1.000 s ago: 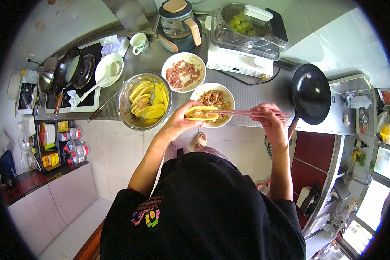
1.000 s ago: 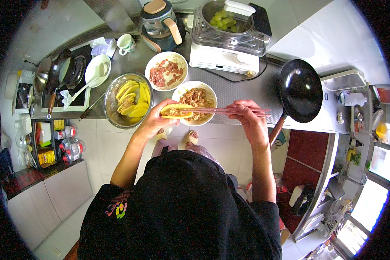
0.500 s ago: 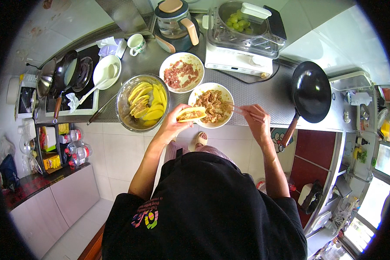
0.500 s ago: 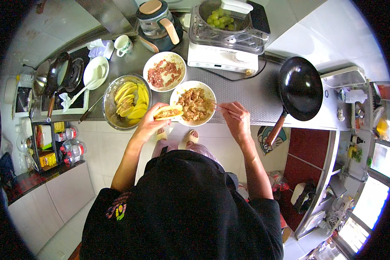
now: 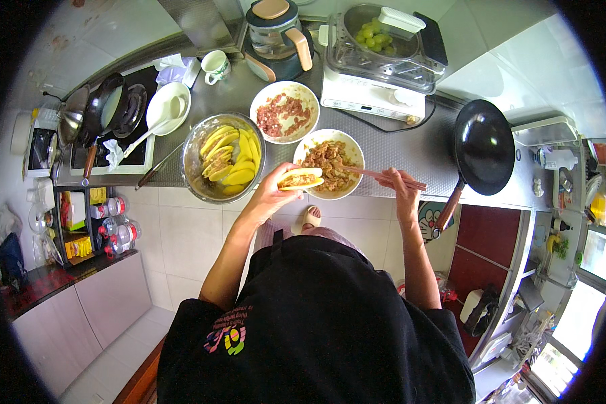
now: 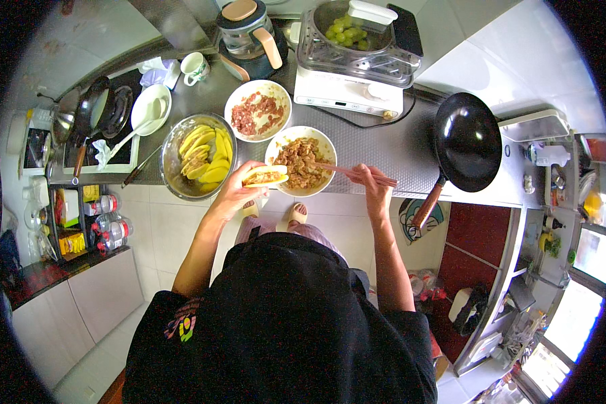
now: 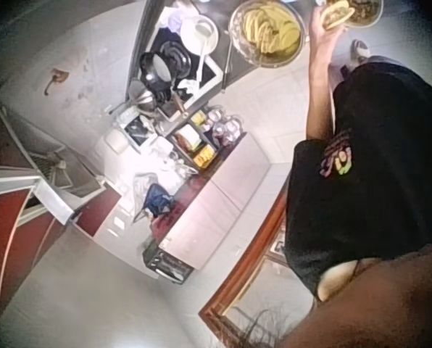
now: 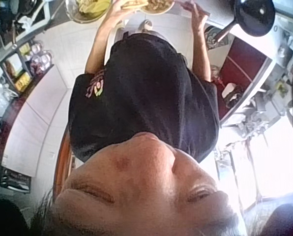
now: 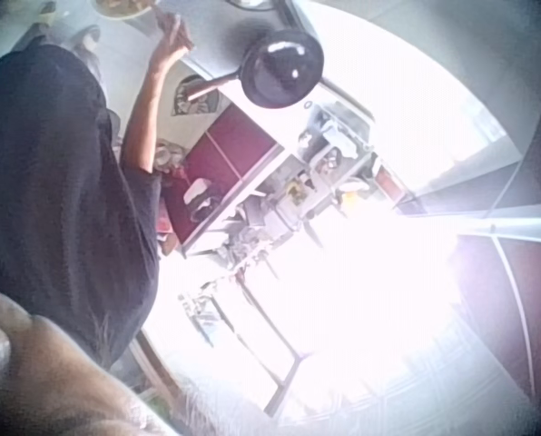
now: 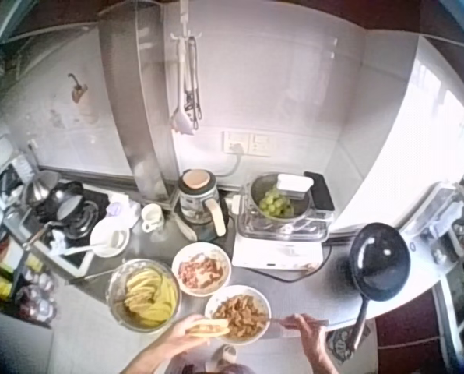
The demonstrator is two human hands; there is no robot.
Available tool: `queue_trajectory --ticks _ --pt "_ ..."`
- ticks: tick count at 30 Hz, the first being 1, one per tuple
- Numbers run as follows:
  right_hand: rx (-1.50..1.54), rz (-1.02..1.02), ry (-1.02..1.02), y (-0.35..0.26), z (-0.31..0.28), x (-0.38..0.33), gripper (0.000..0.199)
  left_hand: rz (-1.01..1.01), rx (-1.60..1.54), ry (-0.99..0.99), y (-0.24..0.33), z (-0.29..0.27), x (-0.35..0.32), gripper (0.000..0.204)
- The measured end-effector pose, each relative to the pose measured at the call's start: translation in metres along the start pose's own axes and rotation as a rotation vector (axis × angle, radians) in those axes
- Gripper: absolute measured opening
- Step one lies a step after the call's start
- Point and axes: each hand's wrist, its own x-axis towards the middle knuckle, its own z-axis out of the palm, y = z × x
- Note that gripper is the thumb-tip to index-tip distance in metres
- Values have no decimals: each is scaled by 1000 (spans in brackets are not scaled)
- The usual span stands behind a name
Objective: The person assembles food by placing a filling onto flatbread-like items using chopsticks, then folds and stacks them in a metal bowl. The person also briefly picks up a paper from the floor and wipes the chopsticks.
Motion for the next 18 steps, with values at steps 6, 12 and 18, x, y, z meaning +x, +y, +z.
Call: queue_trajectory --ticks 6,12,18 --pt "327 43 -16 7 -12 -5 33 -13 -15 -5 -6 -1 2 44" --pt "543 89 -79 -24 -14 -13 31 -17 2 -29 -2 3 6 45" --pt "478 48 -239 -52 -3 -21 31 24 -80 -49 5 13 10 45"
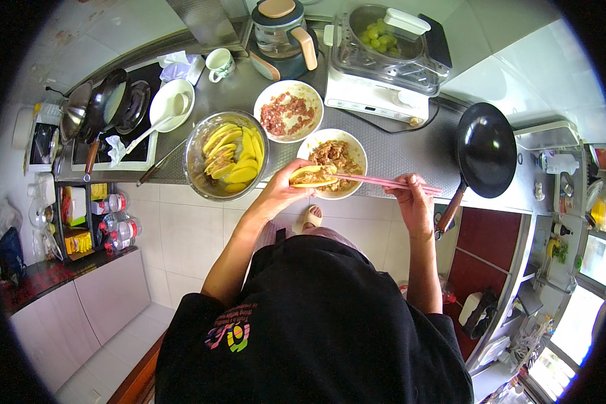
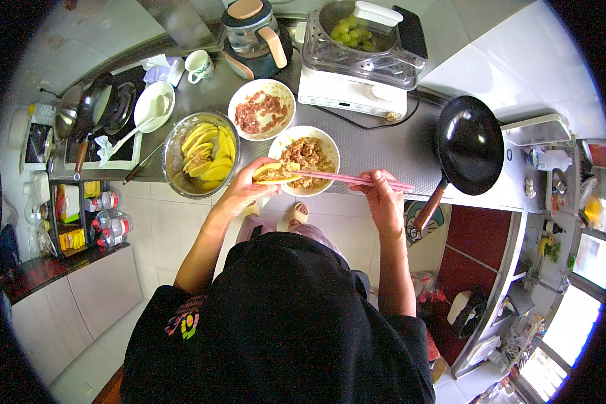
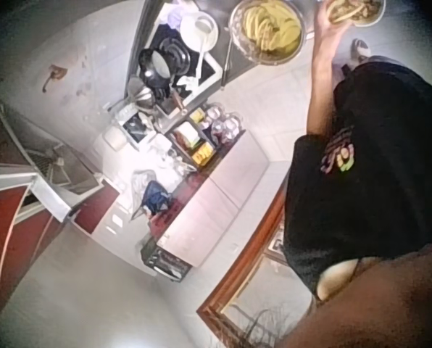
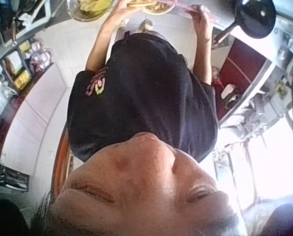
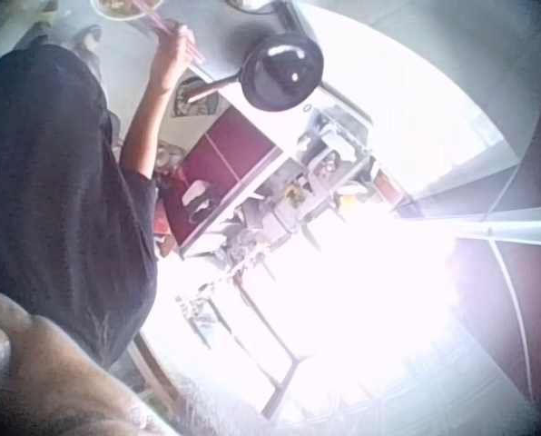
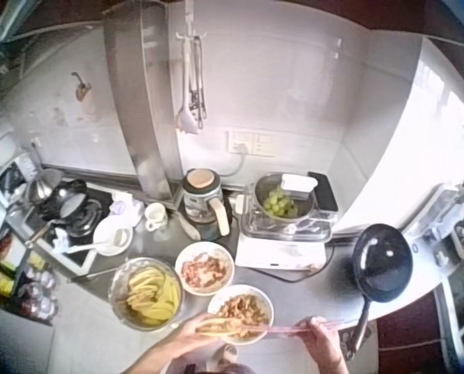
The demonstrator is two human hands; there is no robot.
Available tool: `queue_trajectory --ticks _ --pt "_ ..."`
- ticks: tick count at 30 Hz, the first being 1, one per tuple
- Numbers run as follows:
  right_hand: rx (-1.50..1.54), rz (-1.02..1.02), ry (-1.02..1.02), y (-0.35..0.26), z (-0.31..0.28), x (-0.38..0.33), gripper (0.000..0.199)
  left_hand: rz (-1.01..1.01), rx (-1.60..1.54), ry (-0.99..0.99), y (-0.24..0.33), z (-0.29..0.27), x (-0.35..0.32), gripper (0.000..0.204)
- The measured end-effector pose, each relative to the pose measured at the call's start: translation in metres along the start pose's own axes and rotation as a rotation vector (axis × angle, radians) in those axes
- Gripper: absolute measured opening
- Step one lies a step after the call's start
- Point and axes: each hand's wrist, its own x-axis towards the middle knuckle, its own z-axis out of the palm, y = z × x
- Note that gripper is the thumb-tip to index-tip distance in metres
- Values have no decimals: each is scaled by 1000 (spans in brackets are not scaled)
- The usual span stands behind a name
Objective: The person assembles food by placing a filling onto flatbread-like items using chopsticks, then folds and stacks them in a metal bowl. The person also briefly picks up a paper from the floor and wipes the chopsticks.
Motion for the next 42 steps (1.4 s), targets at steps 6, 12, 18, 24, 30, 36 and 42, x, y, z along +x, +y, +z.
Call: queue_trajectory --ticks 6,12,18,24,30,36,42 --pt "-129 17 -72 -16 10 1 29 -95 -132 -17 6 -2 -1 49" --pt "-211 -49 -141 -51 18 -3 28 53 -257 -82 9 -4 -4 46" --pt "-217 -27 -145 -47 28 3 25 25 -191 -98 12 -6 -4 49" --pt "-162 -6 -195 -37 35 14 22 3 -165 -28 10 -2 -11 50" --pt "-124 -27 -168 -30 43 31 28 92 -95 152 2 -23 -27 48" --pt "-155 82 -107 -7 67 47 32 20 312 500 -3 -81 -55 40" --pt "-115 159 -90 16 91 50 28 184 832 674 -16 -149 -68 33"
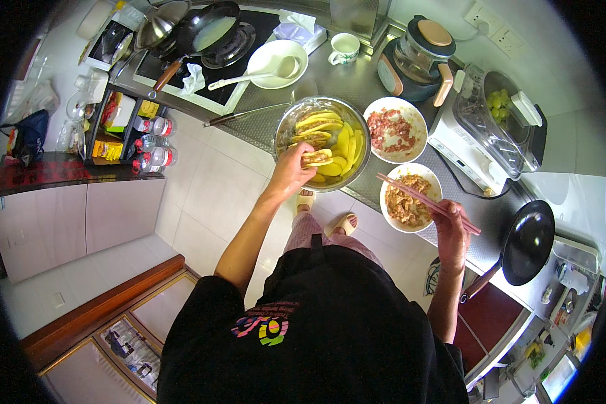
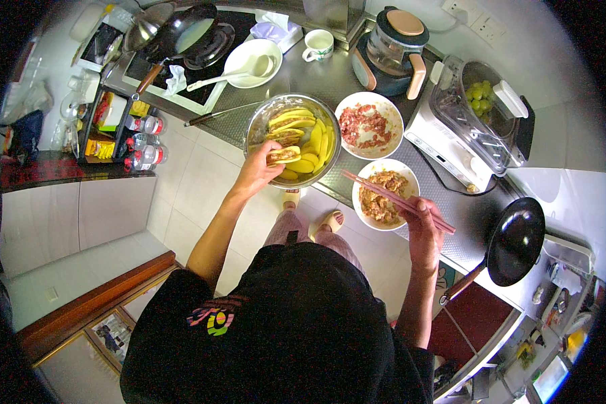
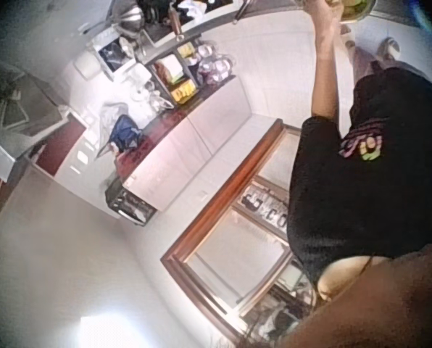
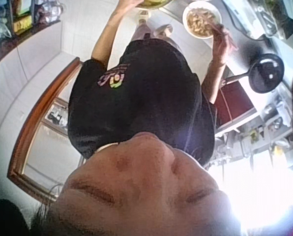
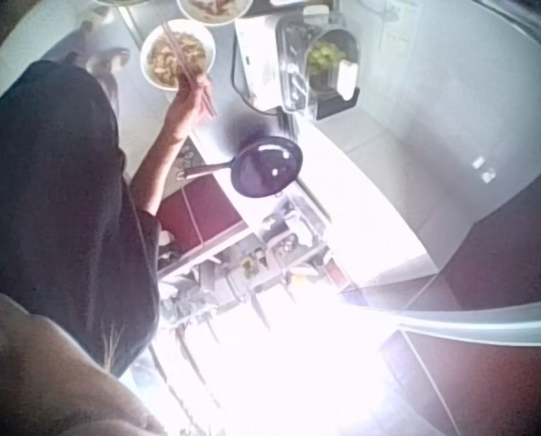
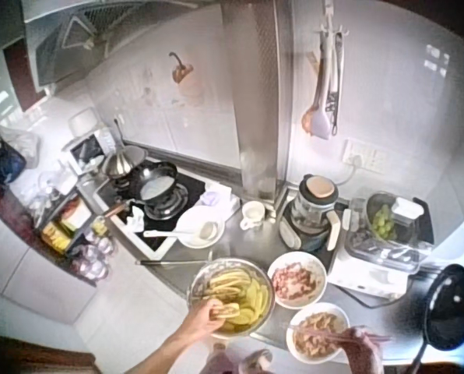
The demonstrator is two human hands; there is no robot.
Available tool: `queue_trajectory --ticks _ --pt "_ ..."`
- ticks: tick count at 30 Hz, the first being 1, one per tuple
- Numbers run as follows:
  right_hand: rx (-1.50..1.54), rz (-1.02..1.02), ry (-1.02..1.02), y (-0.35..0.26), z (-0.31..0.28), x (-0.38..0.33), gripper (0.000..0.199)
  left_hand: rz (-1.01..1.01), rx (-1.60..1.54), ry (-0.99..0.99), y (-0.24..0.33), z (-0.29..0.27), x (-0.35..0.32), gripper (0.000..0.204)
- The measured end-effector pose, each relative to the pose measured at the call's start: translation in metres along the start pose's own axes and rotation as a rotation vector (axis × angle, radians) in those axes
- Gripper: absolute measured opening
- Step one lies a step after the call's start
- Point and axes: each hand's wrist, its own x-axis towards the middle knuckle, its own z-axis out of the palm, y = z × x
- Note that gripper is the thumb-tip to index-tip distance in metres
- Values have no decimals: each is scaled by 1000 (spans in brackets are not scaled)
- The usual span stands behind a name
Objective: The person assembles food by placing a filling onto flatbread-like items using chopsticks, then folds and stacks them in a metal bowl. The person also briefly picks up a paper from the floor and wipes the chopsticks.
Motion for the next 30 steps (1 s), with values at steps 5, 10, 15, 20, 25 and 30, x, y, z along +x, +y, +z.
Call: queue_trajectory --ticks 5,10,15,20,25,30 --pt "-16 9 -40 6 6 3 27 22 283 24 -20 9 10 34" --pt "-31 22 -7 9 5 0 26 44 628 26 -18 19 10 34" --pt "-19 44 33 11 5 -6 25 54 864 9 -5 21 11 42" --pt "12 51 81 11 7 -9 24 193 821 6 10 16 12 55" --pt "7 51 79 10 9 -10 23 413 817 -289 12 30 38 51" --pt "69 27 76 13 8 -12 21 372 954 -354 6 55 53 26"
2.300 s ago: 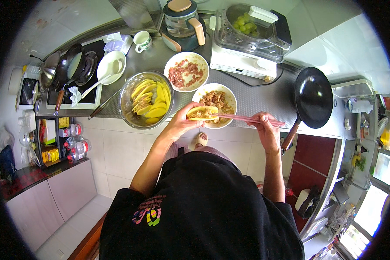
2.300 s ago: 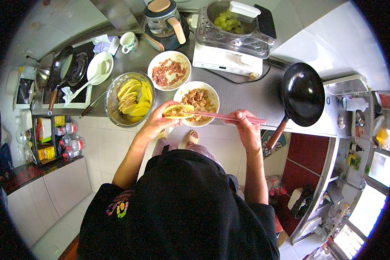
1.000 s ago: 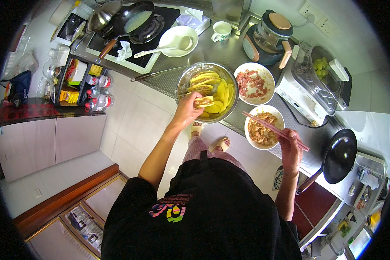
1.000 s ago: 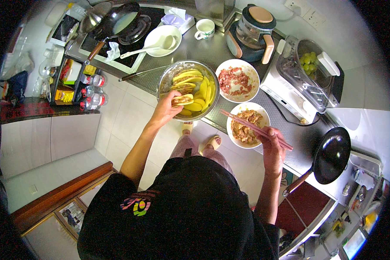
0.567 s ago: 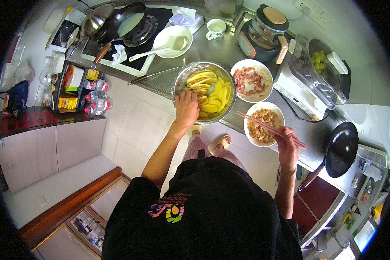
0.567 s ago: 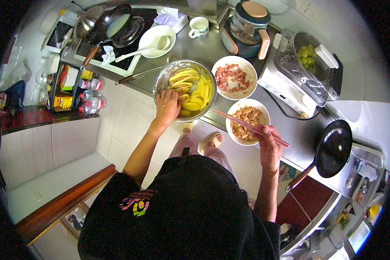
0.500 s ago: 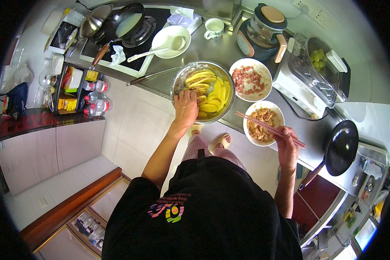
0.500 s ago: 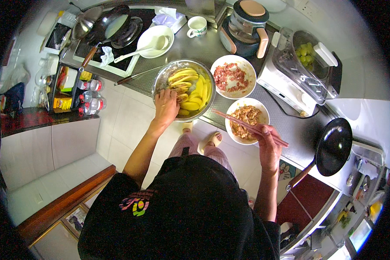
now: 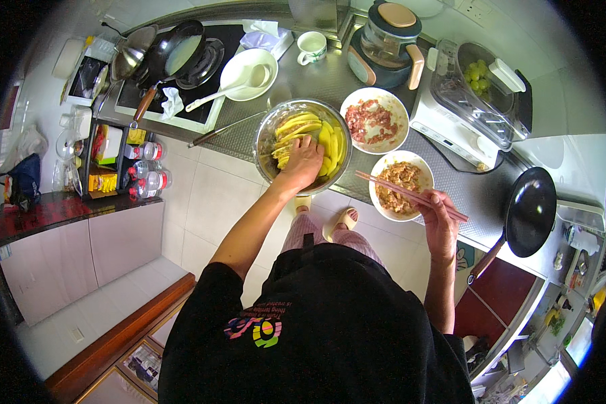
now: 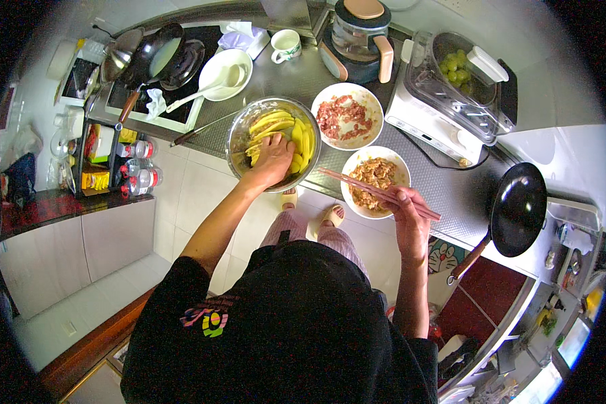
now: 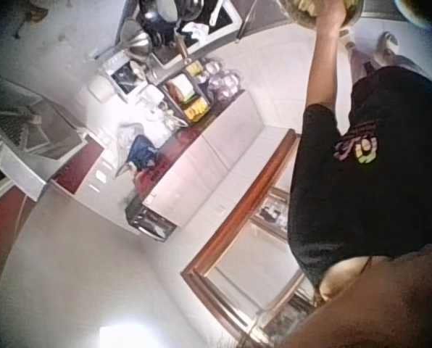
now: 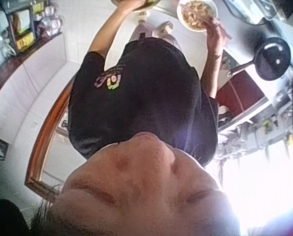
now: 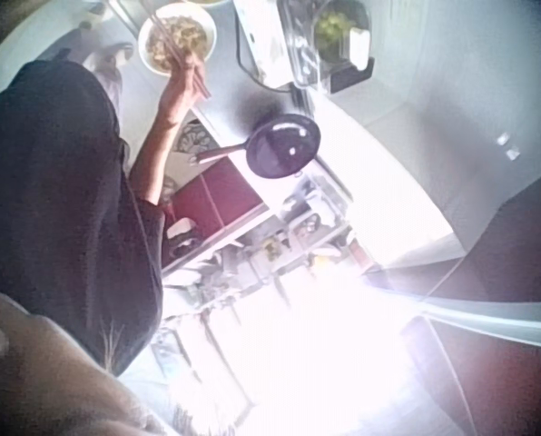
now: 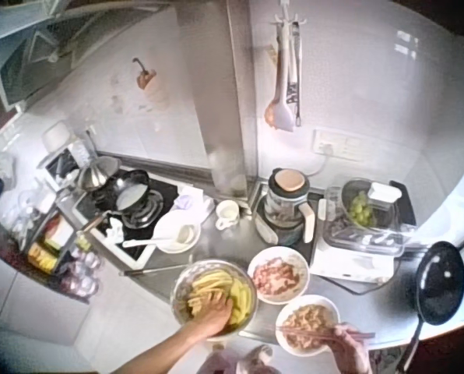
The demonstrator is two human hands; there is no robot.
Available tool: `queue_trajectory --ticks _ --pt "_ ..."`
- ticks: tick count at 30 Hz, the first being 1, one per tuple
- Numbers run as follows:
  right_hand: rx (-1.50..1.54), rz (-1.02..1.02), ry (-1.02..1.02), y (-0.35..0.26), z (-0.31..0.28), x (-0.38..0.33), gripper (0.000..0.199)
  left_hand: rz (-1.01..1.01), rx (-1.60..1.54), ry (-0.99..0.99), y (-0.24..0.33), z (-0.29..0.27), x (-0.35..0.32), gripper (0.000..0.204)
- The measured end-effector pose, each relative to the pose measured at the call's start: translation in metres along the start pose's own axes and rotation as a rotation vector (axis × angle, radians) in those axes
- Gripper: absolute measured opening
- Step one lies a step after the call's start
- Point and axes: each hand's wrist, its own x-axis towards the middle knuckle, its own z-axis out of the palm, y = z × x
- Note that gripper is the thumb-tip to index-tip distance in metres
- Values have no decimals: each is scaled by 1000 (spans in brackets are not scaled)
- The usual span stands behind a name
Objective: The person assembles food by placing a filling onto flatbread-like items using chopsticks, then folds and stacks them in a metal bowl. The person also briefly picks up a paper from the floor and wipes the chopsticks.
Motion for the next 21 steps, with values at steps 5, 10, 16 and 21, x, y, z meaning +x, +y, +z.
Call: queue_trajectory --ticks 5,10,16,21 --pt "4 -7 40 4 -7 -8 22 -7 -12 -18 -1 11 4 24" --pt "15 -56 67 11 -8 -13 24 144 -51 -71 -9 11 2 32" --pt "47 -94 99 19 0 -20 25 222 -165 -288 -16 -1 12 45" --pt "64 -129 161 24 12 -34 26 60 -645 -439 -36 -11 32 55"
